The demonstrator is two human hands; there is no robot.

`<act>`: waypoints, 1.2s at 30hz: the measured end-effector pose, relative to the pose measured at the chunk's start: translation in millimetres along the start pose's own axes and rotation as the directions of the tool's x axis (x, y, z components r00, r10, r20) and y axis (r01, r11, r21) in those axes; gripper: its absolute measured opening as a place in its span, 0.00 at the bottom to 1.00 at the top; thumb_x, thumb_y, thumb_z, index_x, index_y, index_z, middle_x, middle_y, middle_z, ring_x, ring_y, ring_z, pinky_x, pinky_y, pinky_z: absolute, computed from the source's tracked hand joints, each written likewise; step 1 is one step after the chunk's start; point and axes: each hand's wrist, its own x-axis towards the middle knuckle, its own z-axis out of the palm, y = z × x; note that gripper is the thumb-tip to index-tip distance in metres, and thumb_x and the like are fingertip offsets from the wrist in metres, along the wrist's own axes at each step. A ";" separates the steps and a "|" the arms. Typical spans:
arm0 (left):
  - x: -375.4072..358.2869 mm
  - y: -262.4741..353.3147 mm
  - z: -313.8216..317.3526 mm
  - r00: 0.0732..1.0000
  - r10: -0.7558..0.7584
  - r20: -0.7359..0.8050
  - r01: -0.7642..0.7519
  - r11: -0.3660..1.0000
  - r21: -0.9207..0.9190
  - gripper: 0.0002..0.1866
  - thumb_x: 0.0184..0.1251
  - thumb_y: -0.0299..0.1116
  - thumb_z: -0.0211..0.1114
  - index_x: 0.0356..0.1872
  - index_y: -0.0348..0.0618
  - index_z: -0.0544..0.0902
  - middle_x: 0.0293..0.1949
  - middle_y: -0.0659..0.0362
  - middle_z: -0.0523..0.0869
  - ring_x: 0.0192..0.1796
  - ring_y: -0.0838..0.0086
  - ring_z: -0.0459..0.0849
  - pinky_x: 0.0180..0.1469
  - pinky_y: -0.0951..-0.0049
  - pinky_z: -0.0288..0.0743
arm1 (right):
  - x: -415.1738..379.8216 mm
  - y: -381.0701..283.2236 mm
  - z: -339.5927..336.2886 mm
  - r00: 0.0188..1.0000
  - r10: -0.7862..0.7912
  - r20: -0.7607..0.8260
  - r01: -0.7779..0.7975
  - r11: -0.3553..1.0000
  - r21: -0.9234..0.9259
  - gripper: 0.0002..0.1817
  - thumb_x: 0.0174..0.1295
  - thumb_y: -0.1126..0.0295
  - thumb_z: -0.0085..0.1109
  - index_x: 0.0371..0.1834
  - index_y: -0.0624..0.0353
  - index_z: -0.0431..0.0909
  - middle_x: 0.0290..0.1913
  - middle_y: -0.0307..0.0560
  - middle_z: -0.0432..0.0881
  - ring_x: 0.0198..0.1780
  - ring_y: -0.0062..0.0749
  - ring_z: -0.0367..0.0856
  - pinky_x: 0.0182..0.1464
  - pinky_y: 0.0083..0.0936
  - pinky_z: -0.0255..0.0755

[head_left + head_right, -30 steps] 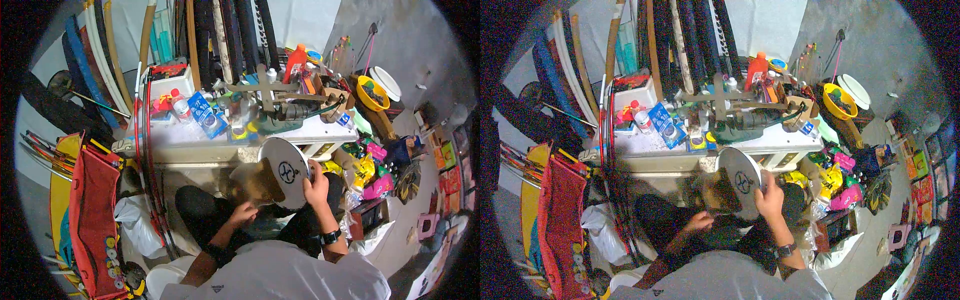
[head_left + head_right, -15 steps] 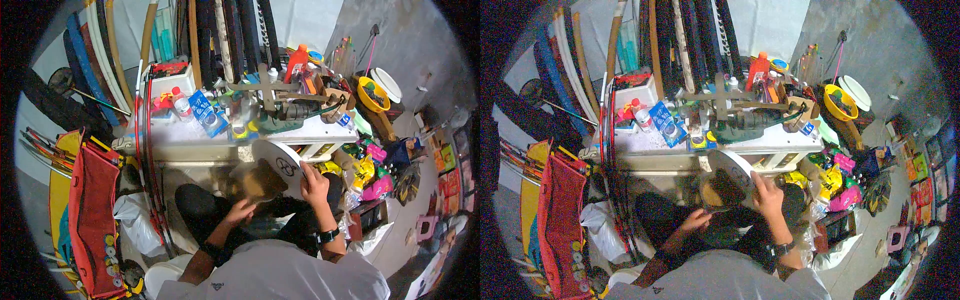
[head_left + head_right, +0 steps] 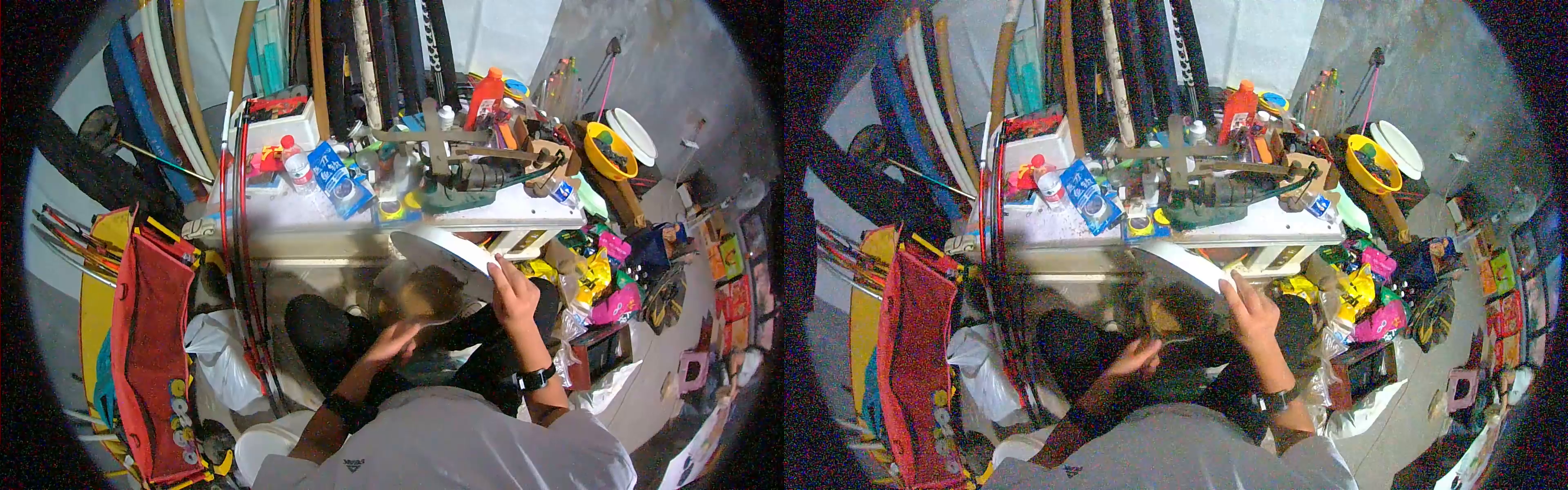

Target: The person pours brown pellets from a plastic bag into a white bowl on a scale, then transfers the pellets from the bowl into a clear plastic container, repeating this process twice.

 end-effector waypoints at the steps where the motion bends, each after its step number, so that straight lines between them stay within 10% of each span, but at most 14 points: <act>1: 0.6 -2.7 -1.2 1.000 0.014 0.005 -0.014 1.000 0.007 0.18 0.68 0.49 0.53 0.38 0.42 0.72 0.20 0.64 0.73 0.21 0.79 0.72 0.20 0.76 0.65 | 0.2 0.9 0.8 0.999 -0.016 -0.039 0.016 1.000 -0.010 0.26 0.45 0.76 0.57 0.52 0.43 0.75 0.48 0.46 0.80 0.31 0.33 0.80 0.28 0.22 0.74; 18: -7.0 -15.7 -8.3 0.991 0.085 0.101 -0.073 0.991 -0.116 0.12 0.66 0.44 0.57 0.34 0.48 0.72 0.25 0.67 0.75 0.25 0.82 0.71 0.26 0.79 0.64 | 31.7 -9.5 -12.8 0.934 -0.312 -0.173 0.316 0.949 -0.009 0.16 0.44 0.69 0.68 0.38 0.42 0.78 0.42 0.40 0.81 0.30 0.29 0.79 0.25 0.19 0.71; 25: -1.9 -50.5 -18.6 0.984 0.164 0.072 -0.147 0.968 -0.205 0.10 0.66 0.39 0.57 0.37 0.45 0.69 0.20 0.65 0.71 0.18 0.79 0.70 0.20 0.78 0.65 | 26.7 30.2 -3.5 0.920 0.133 -0.369 -0.044 0.970 0.241 0.19 0.50 0.84 0.51 0.48 0.63 0.72 0.46 0.54 0.78 0.48 0.39 0.77 0.53 0.33 0.69; 28: -11.8 -52.6 -24.1 0.981 0.184 0.057 -0.165 0.955 -0.245 0.11 0.65 0.39 0.59 0.35 0.45 0.68 0.19 0.64 0.71 0.17 0.79 0.70 0.18 0.77 0.64 | 43.3 38.6 -19.7 0.716 0.625 -0.312 -0.447 0.753 0.483 0.21 0.61 0.78 0.49 0.58 0.64 0.65 0.57 0.49 0.69 0.58 0.31 0.67 0.61 0.27 0.59; 31: -27.9 -39.3 -24.6 0.991 0.137 -0.004 -0.134 0.961 -0.243 0.12 0.65 0.39 0.60 0.35 0.45 0.67 0.19 0.63 0.71 0.17 0.78 0.70 0.18 0.77 0.64 | 77.9 65.0 -16.6 0.443 0.889 -0.114 -0.503 0.352 0.789 0.22 0.61 0.74 0.52 0.59 0.63 0.63 0.57 0.51 0.69 0.56 0.34 0.69 0.57 0.29 0.65; 32: -34.4 -32.7 -24.6 0.992 0.114 -0.050 -0.121 0.973 -0.195 0.13 0.65 0.39 0.60 0.36 0.44 0.67 0.19 0.63 0.71 0.17 0.78 0.70 0.18 0.77 0.64 | 95.0 66.0 -17.5 0.316 0.947 0.058 -0.533 0.127 0.837 0.24 0.59 0.74 0.53 0.60 0.63 0.63 0.52 0.51 0.72 0.52 0.35 0.72 0.53 0.28 0.67; 36: -43.8 -21.0 -32.0 0.976 0.202 -0.082 -0.212 0.967 -0.141 0.13 0.65 0.39 0.59 0.38 0.44 0.67 0.19 0.63 0.71 0.16 0.78 0.69 0.18 0.77 0.64 | 131.0 94.7 7.1 0.346 0.769 0.537 -0.668 -0.200 0.716 0.29 0.55 0.73 0.50 0.63 0.65 0.58 0.50 0.53 0.73 0.45 0.38 0.76 0.44 0.32 0.74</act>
